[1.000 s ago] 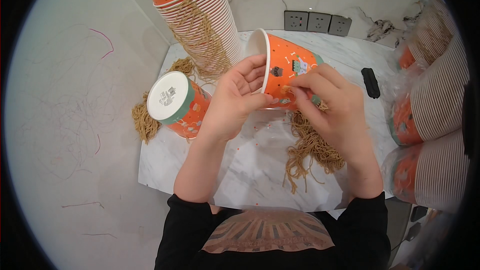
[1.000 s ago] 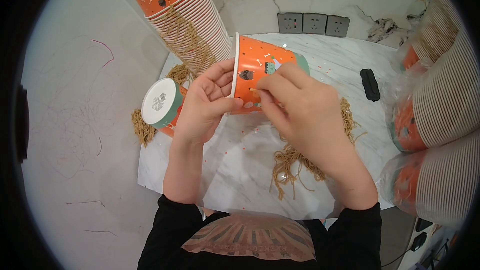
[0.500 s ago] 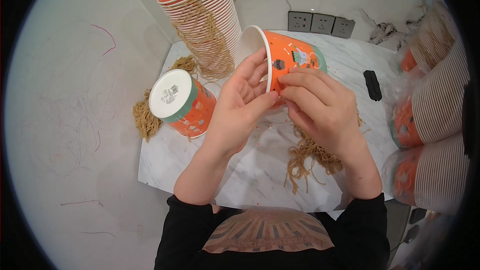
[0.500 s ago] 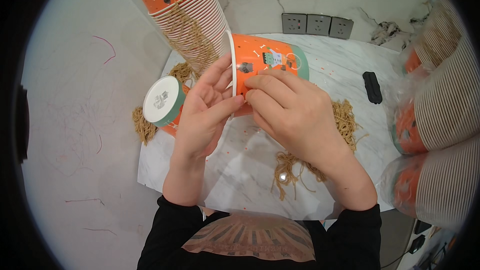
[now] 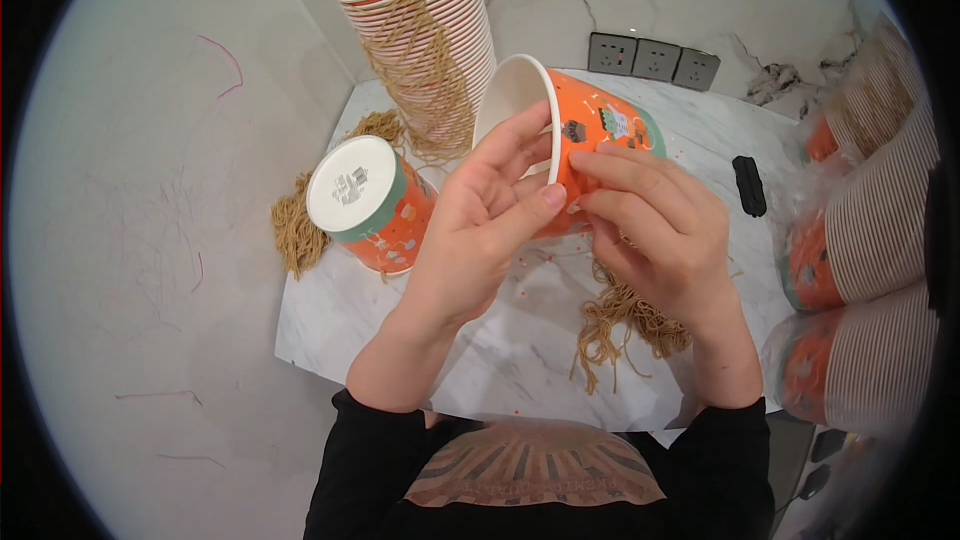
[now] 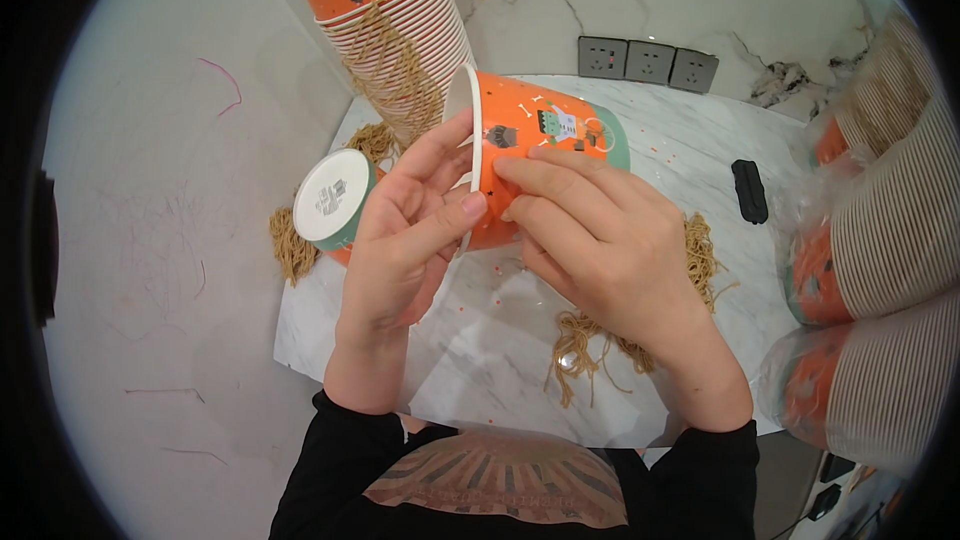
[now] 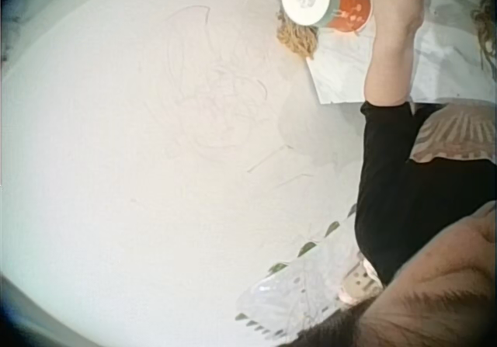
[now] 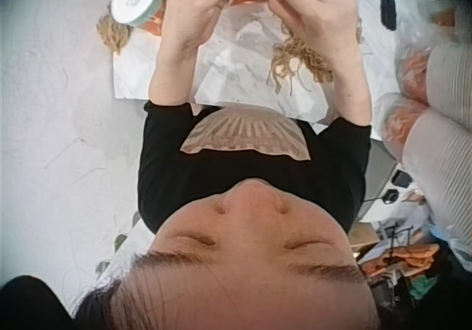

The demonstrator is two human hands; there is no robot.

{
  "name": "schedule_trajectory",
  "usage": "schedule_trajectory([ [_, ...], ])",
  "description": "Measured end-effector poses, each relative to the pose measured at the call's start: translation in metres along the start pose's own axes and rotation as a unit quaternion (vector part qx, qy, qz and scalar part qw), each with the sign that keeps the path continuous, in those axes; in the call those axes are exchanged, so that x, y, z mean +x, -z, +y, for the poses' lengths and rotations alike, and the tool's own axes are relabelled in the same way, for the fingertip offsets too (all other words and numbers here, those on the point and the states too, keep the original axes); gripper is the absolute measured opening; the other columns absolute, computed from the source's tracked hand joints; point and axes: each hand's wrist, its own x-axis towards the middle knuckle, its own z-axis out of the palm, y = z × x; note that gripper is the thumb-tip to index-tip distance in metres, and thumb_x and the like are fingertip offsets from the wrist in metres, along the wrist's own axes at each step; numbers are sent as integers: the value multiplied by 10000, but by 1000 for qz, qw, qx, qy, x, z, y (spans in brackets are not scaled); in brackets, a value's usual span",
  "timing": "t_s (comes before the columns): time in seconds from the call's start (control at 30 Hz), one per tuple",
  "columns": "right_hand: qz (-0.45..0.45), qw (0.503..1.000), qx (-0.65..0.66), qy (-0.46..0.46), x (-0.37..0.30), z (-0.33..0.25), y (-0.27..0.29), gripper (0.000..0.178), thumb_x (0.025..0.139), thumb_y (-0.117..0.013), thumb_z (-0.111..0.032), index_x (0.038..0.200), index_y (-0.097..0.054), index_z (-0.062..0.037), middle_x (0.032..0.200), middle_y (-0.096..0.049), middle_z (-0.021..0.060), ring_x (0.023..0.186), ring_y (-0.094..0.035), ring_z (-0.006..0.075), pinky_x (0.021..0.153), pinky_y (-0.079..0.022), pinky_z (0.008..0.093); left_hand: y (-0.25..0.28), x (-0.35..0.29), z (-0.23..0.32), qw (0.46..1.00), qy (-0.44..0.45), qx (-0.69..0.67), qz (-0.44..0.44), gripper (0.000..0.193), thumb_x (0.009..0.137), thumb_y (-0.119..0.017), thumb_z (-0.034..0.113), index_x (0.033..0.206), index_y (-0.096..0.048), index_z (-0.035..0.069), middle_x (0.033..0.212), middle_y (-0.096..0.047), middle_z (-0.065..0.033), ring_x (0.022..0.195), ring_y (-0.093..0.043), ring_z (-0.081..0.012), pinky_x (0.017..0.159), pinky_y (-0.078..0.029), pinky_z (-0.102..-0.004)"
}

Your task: Poking holes in a decorative paper cup using a needle tool and packaging a stack of cups into a plastic bag with filler material.

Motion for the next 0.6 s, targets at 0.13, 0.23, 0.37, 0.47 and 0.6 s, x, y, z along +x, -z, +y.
schedule_trajectory([
  [0.13, -27, 1000, -7, -8, 0, -2, 4, 247, 656, -763, -69, 879, -656, -79, 1097, -696, 22, 999, -695, 240, 769, -581, 352, 0, 0, -1, 1000, 5, -16, -4, 642, 949, -565, -28, 1537, -307, -26, 1500, -436, -196, 1256, -588, -244, 1065, -478, -380],
  [0.23, -47, 999, -5, -15, 1, -3, 6, 256, 654, -767, -65, 878, -643, -72, 1101, -690, 25, 1008, -687, 251, 781, -580, 361, 1, 2, -6, 1000, 4, -3, -8, 632, 955, -549, -34, 1540, -312, -14, 1492, -442, -192, 1245, -596, -239, 1043, -498, -382],
  [0.37, -56, 998, -12, -14, 2, -2, 11, 258, 656, -764, -56, 879, -635, -66, 1102, -686, 31, 1006, -681, 262, 792, -578, 368, -1, 4, -11, 1000, 1, 17, -19, 632, 961, -549, -30, 1545, -308, -9, 1462, -453, -169, 1222, -604, -223, 1016, -524, -370],
  [0.47, -70, 997, -11, -27, 1, 0, 13, 247, 666, -755, -49, 878, -630, -58, 1099, -685, 38, 999, -678, 273, 799, -576, 372, 3, 6, -16, 999, -3, 33, -24, 604, 973, -529, -38, 1537, -314, -9, 1437, -451, -147, 1231, -589, -213, 1011, -527, -359],
  [0.6, -72, 996, 38, -39, 4, 0, 15, 234, 675, -747, -35, 875, -627, -45, 1097, -686, 54, 975, -680, 279, 795, -571, 380, 7, 5, -18, 998, -17, 58, -15, 578, 984, -525, -40, 1529, -334, -7, 1414, -435, -121, 1258, -556, -207, 1025, -512, -346],
])
